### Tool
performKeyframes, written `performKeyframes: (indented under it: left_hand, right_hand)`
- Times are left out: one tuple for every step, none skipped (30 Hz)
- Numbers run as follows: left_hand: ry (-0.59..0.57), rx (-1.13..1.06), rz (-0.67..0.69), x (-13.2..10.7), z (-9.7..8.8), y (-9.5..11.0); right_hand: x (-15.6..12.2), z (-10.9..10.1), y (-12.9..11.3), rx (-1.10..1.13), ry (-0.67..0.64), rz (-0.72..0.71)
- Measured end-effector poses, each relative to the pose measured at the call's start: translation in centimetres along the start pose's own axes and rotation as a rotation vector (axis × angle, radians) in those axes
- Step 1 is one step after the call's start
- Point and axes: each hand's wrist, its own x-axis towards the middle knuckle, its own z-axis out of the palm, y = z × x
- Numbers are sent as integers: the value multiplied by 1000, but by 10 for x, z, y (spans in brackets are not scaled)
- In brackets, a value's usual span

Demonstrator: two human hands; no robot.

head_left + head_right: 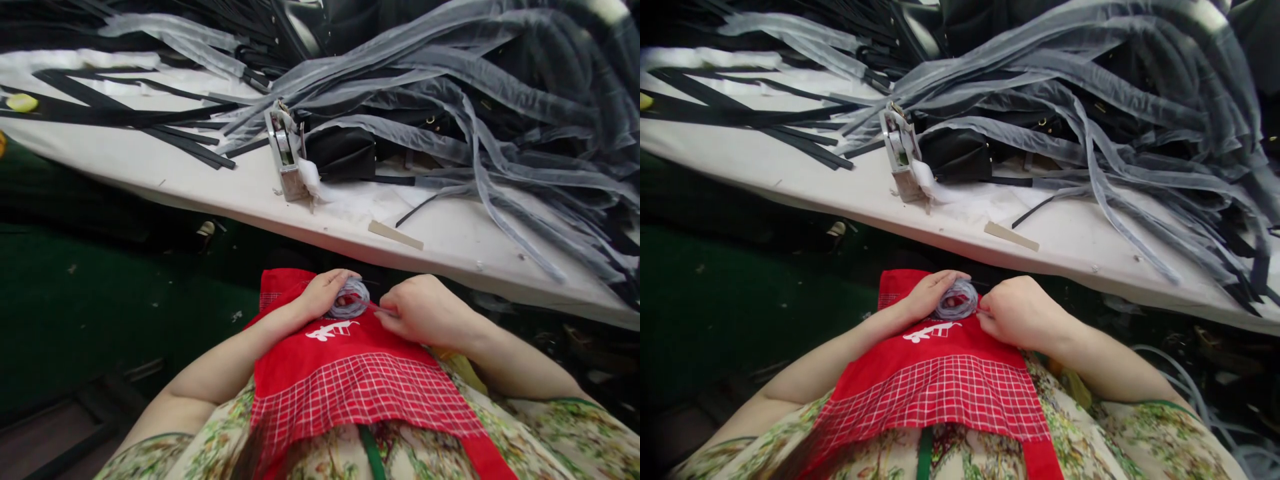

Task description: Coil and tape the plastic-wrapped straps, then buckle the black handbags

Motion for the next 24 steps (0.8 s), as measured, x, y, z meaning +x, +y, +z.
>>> performKeyframes:
  left_hand:
    - [-2, 9, 3, -1, 0, 0]
    - [2, 26, 13, -1, 0, 0]
    - [12, 47, 27, -2, 0, 0]
    - [21, 70, 43, -3, 0, 1]
    - [30, 96, 59, -3, 0, 2]
    - [34, 124, 75, -4, -1, 3]
    - [36, 152, 87, -4, -1, 4]
    - [36, 180, 96, -5, -1, 5]
    - [35, 204, 108, -5, -1, 6]
    - [33, 218, 123, -5, 0, 7]
    - [28, 218, 139, -5, 0, 7]
    - [22, 210, 154, -5, 0, 8]
    - [19, 199, 166, -4, 0, 8]
    - [20, 191, 175, -4, 0, 8]
    - [26, 191, 180, -4, 0, 7]
    - [39, 200, 181, -4, -1, 7]
    - [54, 212, 180, -4, -1, 7]
    - [66, 222, 185, -5, -2, 7]
    - [70, 230, 200, -6, -3, 8]
    - [61, 237, 225, -7, -3, 9]
    - [43, 250, 256, -8, -3, 10]
    - [26, 270, 287, -10, -3, 12]
    - [15, 296, 314, -11, -2, 14]
    - [16, 323, 334, -12, -1, 16]
  right_hand:
    - [3, -3, -3, -28, -8, 3]
    - [6, -5, -6, -46, -12, -2]
    - [10, -7, -9, -60, -17, -8]
    - [13, -7, -13, -72, -28, -20]
    - [17, -6, -17, -83, -43, -33]
    - [21, -3, -20, -91, -61, -41]
    - [26, 1, -24, -99, -73, -40]
    - [31, 6, -26, -103, -82, -33]
    - [35, 12, -28, -101, -86, -23]
    - [40, 17, -30, -97, -84, -9]
    - [44, 22, -30, -90, -75, 9]
    - [47, 26, -28, -81, -57, 29]
    - [49, 28, -26, -68, -30, 49]
    - [50, 29, -23, -52, 0, 66]
    - [50, 28, -18, -24, 27, 76]
    - [48, 27, -13, 24, 40, 70]
    - [45, 26, -8, 99, 41, 55]
    - [42, 24, -2, 196, 38, 38]
    - [38, 23, 3, 310, 47, 26]
    - [35, 24, 7, 429, 77, 30]
    - [34, 26, 10, 544, 127, 49]
    - [34, 30, 13, 647, 188, 78]
    - [35, 36, 15, 739, 248, 111]
    - [38, 43, 17, 830, 291, 141]
